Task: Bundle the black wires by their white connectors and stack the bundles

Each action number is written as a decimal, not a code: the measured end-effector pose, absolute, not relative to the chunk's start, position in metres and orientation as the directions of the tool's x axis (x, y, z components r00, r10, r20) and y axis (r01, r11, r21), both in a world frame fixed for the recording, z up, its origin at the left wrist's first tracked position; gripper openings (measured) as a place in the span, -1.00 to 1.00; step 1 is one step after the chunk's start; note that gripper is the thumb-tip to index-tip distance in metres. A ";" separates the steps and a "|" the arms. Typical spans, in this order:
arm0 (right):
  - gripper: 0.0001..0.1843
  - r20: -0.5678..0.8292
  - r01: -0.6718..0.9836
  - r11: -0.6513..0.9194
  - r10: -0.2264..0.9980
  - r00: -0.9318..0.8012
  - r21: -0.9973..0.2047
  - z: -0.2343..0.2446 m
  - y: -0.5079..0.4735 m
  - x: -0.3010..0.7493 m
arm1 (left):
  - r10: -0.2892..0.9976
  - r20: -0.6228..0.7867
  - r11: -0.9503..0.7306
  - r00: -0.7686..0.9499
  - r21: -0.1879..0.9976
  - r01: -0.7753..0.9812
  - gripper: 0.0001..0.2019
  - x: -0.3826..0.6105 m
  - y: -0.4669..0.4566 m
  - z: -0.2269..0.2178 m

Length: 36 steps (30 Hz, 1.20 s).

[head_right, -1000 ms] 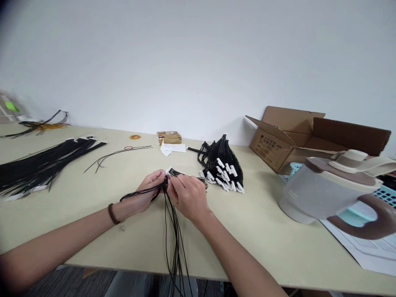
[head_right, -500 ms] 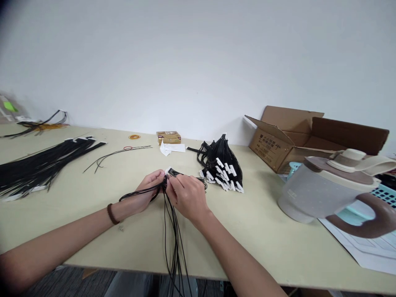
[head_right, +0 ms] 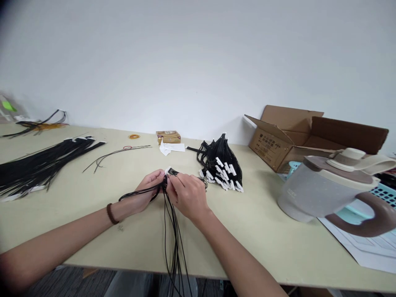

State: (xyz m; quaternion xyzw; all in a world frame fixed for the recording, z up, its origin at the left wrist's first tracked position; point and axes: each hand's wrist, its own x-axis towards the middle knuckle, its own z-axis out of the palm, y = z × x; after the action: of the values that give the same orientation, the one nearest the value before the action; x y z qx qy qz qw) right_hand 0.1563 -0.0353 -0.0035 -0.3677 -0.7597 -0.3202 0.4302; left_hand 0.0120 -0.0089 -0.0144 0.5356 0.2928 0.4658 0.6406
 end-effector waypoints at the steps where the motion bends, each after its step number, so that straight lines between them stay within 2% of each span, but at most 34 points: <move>1: -0.83 0.888 0.836 0.522 0.285 -0.360 0.172 -0.004 -0.035 0.156 | 0.907 0.127 -0.009 0.400 0.959 -0.283 -0.73 0.012 -0.009 -0.014; 9: -0.80 0.883 0.835 0.520 0.287 -0.372 0.182 -0.003 -0.035 0.158 | 0.878 0.135 0.002 0.460 0.958 -0.285 -0.74 0.013 -0.015 -0.010; 17: -0.97 0.912 0.803 0.572 0.218 -0.346 0.168 -0.003 -0.033 0.162 | 0.866 0.133 0.032 0.481 0.947 -0.321 -0.74 0.013 -0.017 -0.008; 36: -0.87 0.918 0.759 0.618 0.149 -0.369 0.205 -0.003 -0.032 0.165 | 0.842 0.128 0.125 0.524 0.898 -0.421 -0.80 0.011 -0.017 -0.008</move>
State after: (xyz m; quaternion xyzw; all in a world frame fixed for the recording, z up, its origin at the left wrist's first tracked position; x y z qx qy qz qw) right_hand 0.1648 -0.0324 -0.0030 -0.2975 -0.7627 -0.3202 0.4767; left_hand 0.0107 -0.0175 -0.0079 0.4945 0.2127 0.4390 0.7194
